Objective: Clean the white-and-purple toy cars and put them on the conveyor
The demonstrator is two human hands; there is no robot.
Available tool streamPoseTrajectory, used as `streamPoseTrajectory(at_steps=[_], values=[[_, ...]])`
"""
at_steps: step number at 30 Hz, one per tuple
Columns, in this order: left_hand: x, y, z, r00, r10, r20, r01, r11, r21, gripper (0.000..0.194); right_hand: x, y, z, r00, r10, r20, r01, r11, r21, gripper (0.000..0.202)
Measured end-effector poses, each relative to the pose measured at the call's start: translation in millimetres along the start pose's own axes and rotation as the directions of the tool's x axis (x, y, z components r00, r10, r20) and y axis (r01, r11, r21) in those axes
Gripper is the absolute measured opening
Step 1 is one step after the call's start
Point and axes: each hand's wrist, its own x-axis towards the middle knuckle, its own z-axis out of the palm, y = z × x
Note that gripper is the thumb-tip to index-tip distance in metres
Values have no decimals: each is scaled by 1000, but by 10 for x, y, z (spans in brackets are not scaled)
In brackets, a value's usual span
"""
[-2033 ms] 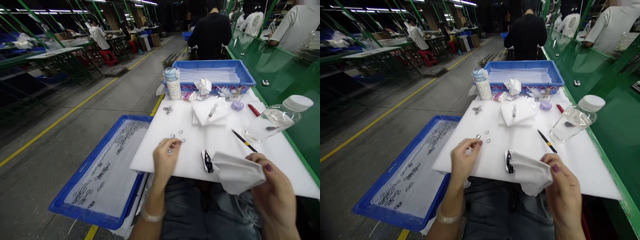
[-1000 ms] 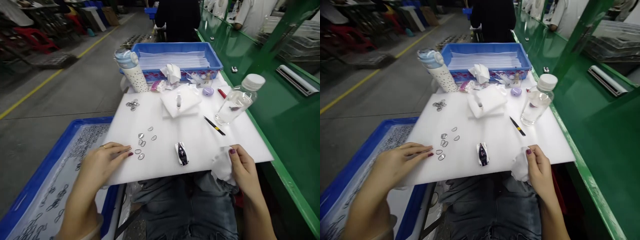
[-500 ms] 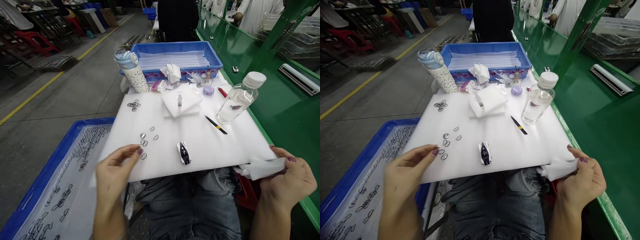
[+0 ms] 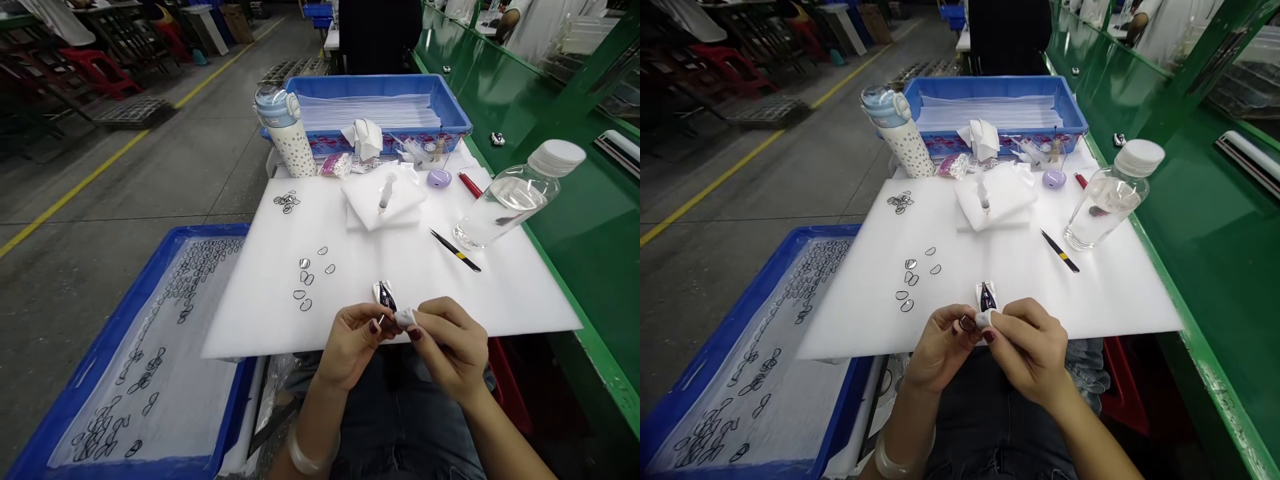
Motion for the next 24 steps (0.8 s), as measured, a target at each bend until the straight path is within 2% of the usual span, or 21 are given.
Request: streamPoseTrajectory(at_steps=[5,9,13,17,20,22,24], values=[[0,-33,31,996,-3,-85,4,1000,5,26,22,-92,34,977,-213,14,206,923,-326,13],[-10,-51,31,996,-6,-94,11,999,53,29,9,-164,-119,974,-210,82,225,879,-420,11],[-29,-46,20,996,8,-90,3,993,118,32,28,-178,-167,982,-179,68,191,882,-431,11],[-37,-35,26,994,48,-99,-35,991,129,29,55,-170,-69,965,-209,161,255,895,-367,12],[-36,-29,36,993,39,-109,-29,995,98,28,76,-177,-116,955,-226,193,281,897,-342,10],[-41,-23,39,995,45,-92,-34,993,116,26,87,-168,-203,973,-185,136,222,908,-356,9],[-55,-10,31,995,70,-72,-57,983,174,27,87,-135,-277,994,-105,25,107,928,-357,11]])
